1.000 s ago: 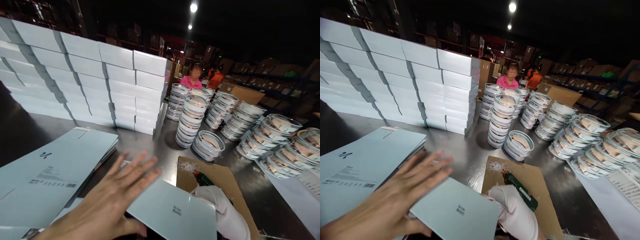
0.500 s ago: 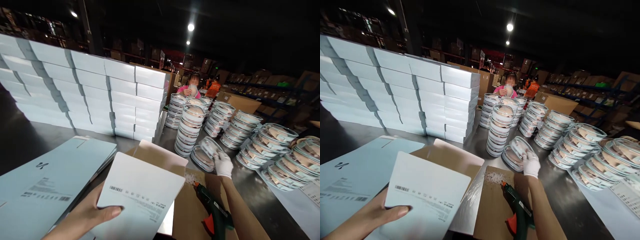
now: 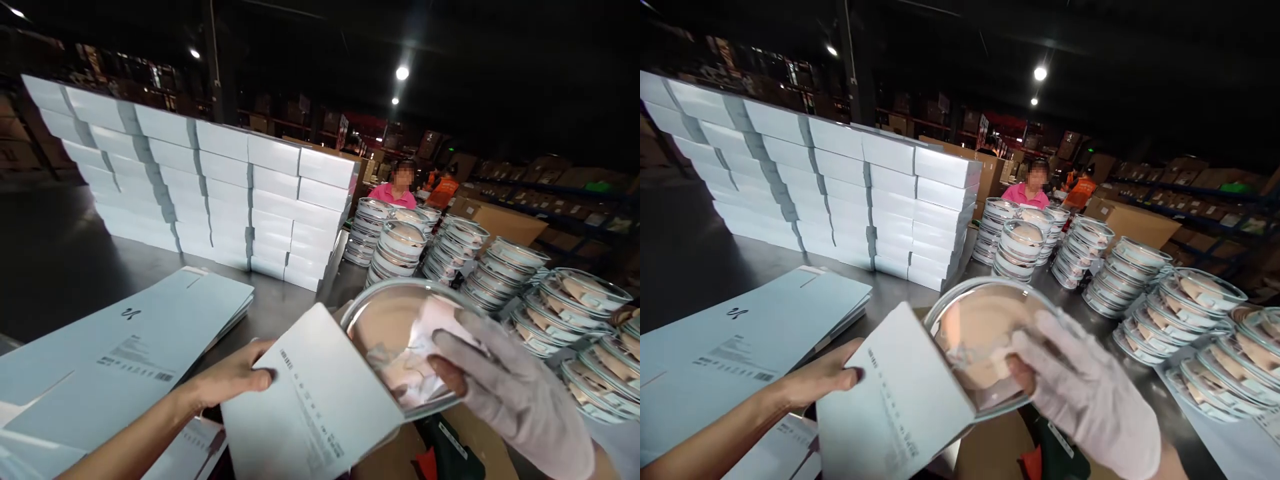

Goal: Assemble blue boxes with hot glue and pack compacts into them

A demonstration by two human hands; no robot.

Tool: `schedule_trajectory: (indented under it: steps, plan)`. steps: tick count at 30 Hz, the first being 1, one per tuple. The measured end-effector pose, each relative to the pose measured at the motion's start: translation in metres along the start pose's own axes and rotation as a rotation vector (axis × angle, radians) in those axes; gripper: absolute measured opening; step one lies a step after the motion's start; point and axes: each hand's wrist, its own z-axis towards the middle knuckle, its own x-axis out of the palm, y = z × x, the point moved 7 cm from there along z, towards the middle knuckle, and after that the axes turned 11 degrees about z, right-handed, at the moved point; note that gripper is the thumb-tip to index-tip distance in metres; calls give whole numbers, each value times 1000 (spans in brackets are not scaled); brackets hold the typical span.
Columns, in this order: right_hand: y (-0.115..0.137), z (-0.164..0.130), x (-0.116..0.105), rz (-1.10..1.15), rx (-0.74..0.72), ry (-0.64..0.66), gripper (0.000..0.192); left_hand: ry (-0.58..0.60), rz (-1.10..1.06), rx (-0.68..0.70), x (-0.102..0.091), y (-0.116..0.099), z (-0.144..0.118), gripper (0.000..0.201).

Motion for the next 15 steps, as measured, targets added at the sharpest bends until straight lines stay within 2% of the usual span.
schedule_trajectory:
  steps: [2, 3, 4, 5, 7, 8, 9, 10, 12, 13, 15]
  plan:
    - [33, 7, 13, -138, -270, 123, 29, -40, -15, 38, 1, -1, 7, 57]
    - [42, 5, 18, -175, -311, 98, 31, -62, -23, 59, 4, 1, 10, 62]
    - [44, 1, 18, -168, -255, 0, 33, -83, -33, 77, 9, 4, 12, 69]
    - [40, -6, 18, -121, -137, -135, 36, -103, -45, 90, 15, 8, 14, 75]
    - [18, -37, 22, 37, 223, -432, 39, -136, -68, 96, 27, 21, 17, 81]
    - [4, -57, 32, 162, 418, -541, 35, -151, -78, 96, 32, 28, 18, 83]
    - [-7, -76, 49, 297, 586, -587, 29, -166, -87, 100, 37, 35, 18, 86]
    - [-14, -91, 70, 445, 718, -581, 27, -178, -93, 107, 40, 41, 18, 92]
    - [-18, -108, 115, 694, 876, -489, 44, -205, -110, 138, 43, 48, 16, 107]
    - [-15, -110, 135, 780, 901, -435, 57, -228, -109, 182, 42, 48, 14, 111]
    - [-7, -110, 165, 839, 901, -380, 74, -283, -38, 333, 39, 39, 7, 104]
